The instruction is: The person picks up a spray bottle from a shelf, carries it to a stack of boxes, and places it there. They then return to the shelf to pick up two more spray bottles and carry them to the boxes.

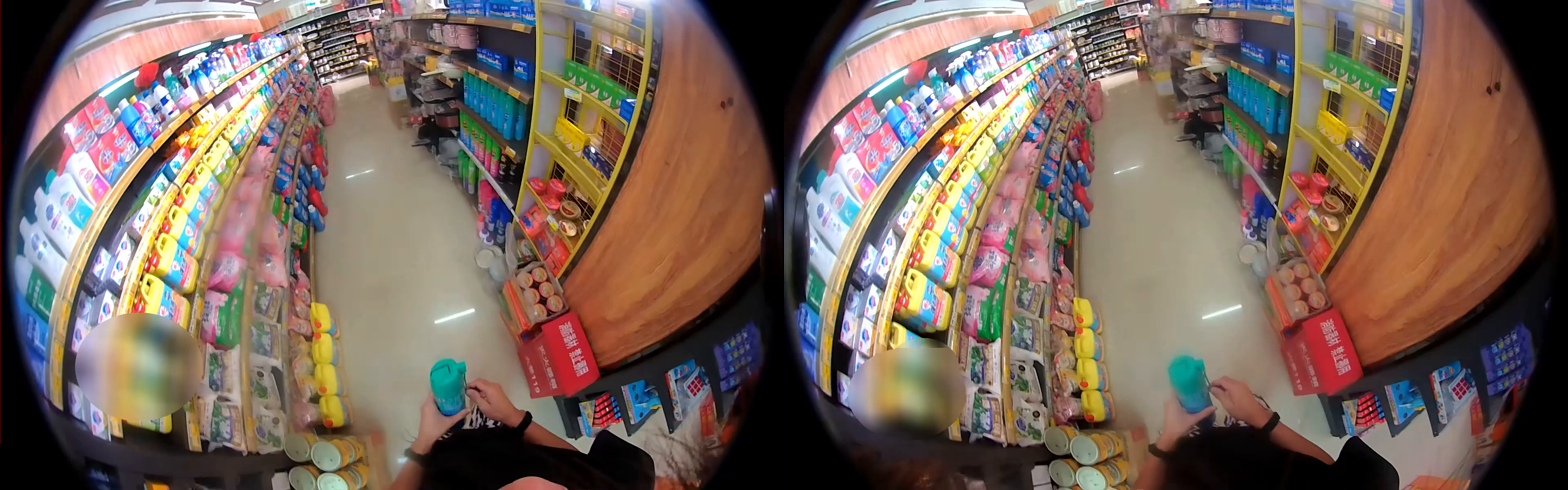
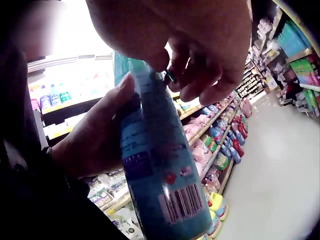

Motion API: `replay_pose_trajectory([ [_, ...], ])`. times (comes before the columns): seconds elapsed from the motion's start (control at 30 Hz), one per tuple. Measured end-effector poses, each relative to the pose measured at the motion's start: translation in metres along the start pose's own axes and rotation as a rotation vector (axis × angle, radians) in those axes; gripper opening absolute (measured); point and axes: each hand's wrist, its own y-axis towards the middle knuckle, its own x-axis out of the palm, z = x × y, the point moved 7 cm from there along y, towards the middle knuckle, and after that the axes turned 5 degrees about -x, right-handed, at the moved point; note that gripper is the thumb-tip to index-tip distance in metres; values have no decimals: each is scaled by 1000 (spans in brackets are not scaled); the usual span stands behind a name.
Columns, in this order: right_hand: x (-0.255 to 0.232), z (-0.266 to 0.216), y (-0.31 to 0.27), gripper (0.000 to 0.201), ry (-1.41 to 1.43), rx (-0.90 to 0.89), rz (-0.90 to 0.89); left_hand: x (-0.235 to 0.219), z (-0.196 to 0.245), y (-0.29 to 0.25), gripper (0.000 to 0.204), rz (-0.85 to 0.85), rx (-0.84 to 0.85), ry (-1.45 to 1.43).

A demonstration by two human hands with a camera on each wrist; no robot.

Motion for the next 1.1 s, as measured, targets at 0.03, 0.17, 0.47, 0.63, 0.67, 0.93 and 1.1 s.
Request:
replay_pose_trajectory([
  [0.03, 4, 3, 6, 17, 16, 58, -21, -3, 2, 3, 77, -3, -35, 10],
  [0.17, 4, 30, 17, 21, -1, 213, -36, 1, -11, 37, 74, -60, -26, -70],
  [0.47, -26, 76, 91, 18, 196, 185, -65, 2, 29, 138, 62, -111, 47, -64],
  [0.63, -55, 89, 159, 18, 173, 35, -132, 9, 34, 215, 60, -192, 97, -35],
  [0.67, -61, 97, 169, 19, 223, 75, -120, 11, 35, 230, 58, -202, 82, -30],
  [0.93, -93, 147, 221, 21, 130, 325, -55, 38, 45, 321, 67, -335, -7, 91],
  [1.1, -127, 164, 250, 19, 36, 192, 120, 55, 49, 367, 67, -329, 33, -32],
])
